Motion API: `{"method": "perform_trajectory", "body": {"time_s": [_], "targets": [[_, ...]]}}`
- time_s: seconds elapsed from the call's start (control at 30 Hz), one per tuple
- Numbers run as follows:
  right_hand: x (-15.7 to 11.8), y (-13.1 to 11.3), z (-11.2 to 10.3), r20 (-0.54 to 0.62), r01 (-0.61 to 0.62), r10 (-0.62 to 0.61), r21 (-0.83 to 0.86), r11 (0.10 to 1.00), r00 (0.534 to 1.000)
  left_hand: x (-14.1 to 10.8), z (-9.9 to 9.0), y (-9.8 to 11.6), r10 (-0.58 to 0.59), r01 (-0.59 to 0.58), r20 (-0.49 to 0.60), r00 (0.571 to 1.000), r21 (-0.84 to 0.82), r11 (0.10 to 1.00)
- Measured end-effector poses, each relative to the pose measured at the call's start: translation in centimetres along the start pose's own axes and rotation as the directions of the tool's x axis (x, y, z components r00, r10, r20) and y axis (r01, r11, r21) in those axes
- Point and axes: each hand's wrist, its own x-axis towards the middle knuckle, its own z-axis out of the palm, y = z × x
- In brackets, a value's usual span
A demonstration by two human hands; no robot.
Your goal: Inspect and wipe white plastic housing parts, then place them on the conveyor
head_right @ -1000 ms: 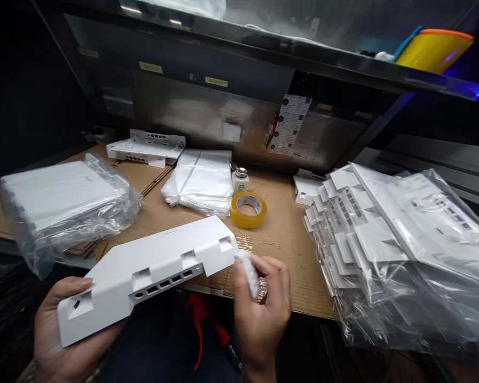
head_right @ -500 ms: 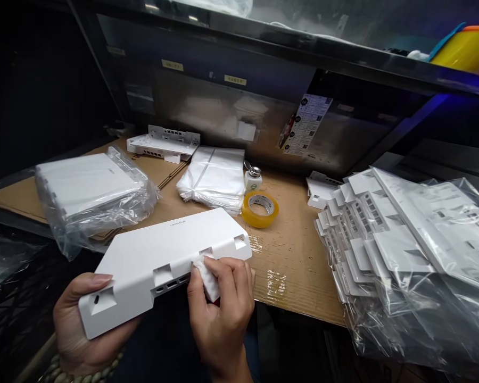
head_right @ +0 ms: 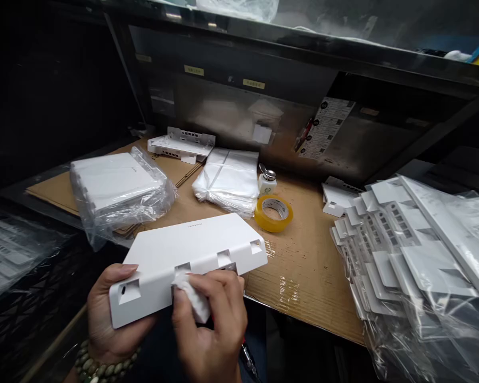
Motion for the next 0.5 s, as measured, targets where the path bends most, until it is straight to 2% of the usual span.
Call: {"method": "perform_trajectory", "body": {"time_s": [0.07, 0.13, 0.17, 0.23, 0.3, 0.37, 0.4, 0.47, 0.5], "targets": [[0.0, 0.2, -0.6, -0.081, -0.066, 0.069, 0.048, 0.997, 0.994, 0.0, 0.1, 0.2, -0.055, 0.055, 0.021, 0.998, -0.014, 0.998], [0.3, 1.0, -1.5, -0.239, -0.14, 0.159, 0.096, 0.986, 0.958, 0.2, -0.1, 0.3, -0.091, 0.093, 0.079, 0.993, -0.027, 0.995], [0.6, 1.6, -2.0, -0.336, -0.177, 0.215, 0.14, 0.974, 0.917, 0.5, -0.2, 0.4, -0.099, 0.103, 0.133, 0.986, -0.022, 0.994], [1.3, 2.8, -3.0, -0.513, -0.212, 0.326, 0.268, 0.94, 0.795, 1.4, -0.8, 0.5, -0.114, 0.112, 0.305, 0.946, 0.024, 0.993], [2.0, 4.0, -3.9, -0.584, -0.2, 0.411, 0.393, 0.898, 0.7, 2.4, -1.5, 0.7, -0.134, 0.092, 0.513, 0.848, 0.108, 0.99], [2.5, 4.8, -4.6, -0.543, -0.22, 0.508, 0.508, 0.833, 0.669, 3.4, -2.4, 0.8, -0.139, 0.024, 0.646, 0.75, 0.184, 0.983], [2.6, 5.1, -4.8, -0.483, -0.263, 0.572, 0.565, 0.782, 0.663, 3.9, -2.9, 0.8, -0.12, -0.032, 0.68, 0.723, 0.207, 0.978], [2.5, 5.5, -5.1, -0.353, -0.357, 0.693, 0.66, 0.661, 0.629, 4.9, -4.0, 0.7, -0.05, -0.192, 0.697, 0.715, 0.265, 0.945], [2.4, 5.6, -5.0, -0.294, -0.397, 0.74, 0.694, 0.601, 0.605, 5.3, -4.6, 0.6, -0.008, -0.315, 0.708, 0.706, 0.324, 0.892]]}}
